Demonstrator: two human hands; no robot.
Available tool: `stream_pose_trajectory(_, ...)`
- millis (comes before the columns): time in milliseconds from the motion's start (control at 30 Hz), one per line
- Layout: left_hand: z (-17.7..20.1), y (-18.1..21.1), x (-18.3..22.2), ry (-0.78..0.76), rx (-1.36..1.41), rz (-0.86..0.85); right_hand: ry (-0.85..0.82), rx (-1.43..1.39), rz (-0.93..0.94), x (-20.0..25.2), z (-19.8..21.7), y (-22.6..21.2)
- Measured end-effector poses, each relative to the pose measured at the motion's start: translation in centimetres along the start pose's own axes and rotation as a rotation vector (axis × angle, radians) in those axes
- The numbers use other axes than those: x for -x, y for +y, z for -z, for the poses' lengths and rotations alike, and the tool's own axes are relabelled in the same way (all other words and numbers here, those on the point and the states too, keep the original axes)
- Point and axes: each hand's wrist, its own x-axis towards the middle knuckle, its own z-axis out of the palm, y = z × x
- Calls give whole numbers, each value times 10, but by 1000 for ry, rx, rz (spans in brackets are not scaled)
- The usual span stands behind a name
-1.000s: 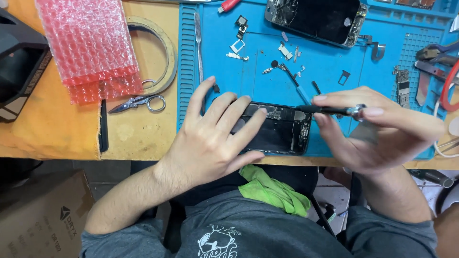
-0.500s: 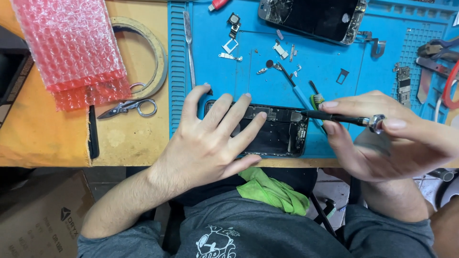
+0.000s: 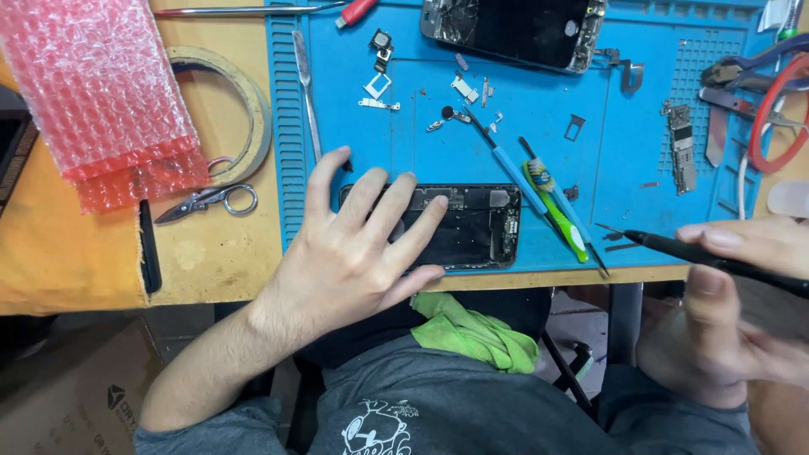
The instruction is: Assembling internal components of a smartphone using a precision screwdriver on a repair bench.
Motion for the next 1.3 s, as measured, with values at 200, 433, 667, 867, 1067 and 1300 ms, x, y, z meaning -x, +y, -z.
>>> stream_pose_trajectory(200, 3, 0, 1, 7, 16, 0, -45, 111, -20, 32, 57, 48)
stream_pose_trajectory(433, 5, 1, -3, 46, 43, -28, -28, 204, 197, 18, 64, 46)
stream_pose_trajectory(667, 5, 3, -8, -4, 14, -6, -340, 502, 288, -4, 71, 40)
stream_pose_trajectory(867, 5, 5, -9, -13, -18, -3, -462, 521, 448, -6, 64, 56)
stream_pose_trajectory(1067, 5, 6, -9, -14, -21, -1, -449, 543, 487, -7, 58, 62)
stream_pose_trajectory(1300, 5, 8, -9, -27, -16, 12, -416, 555, 443, -10, 54, 65)
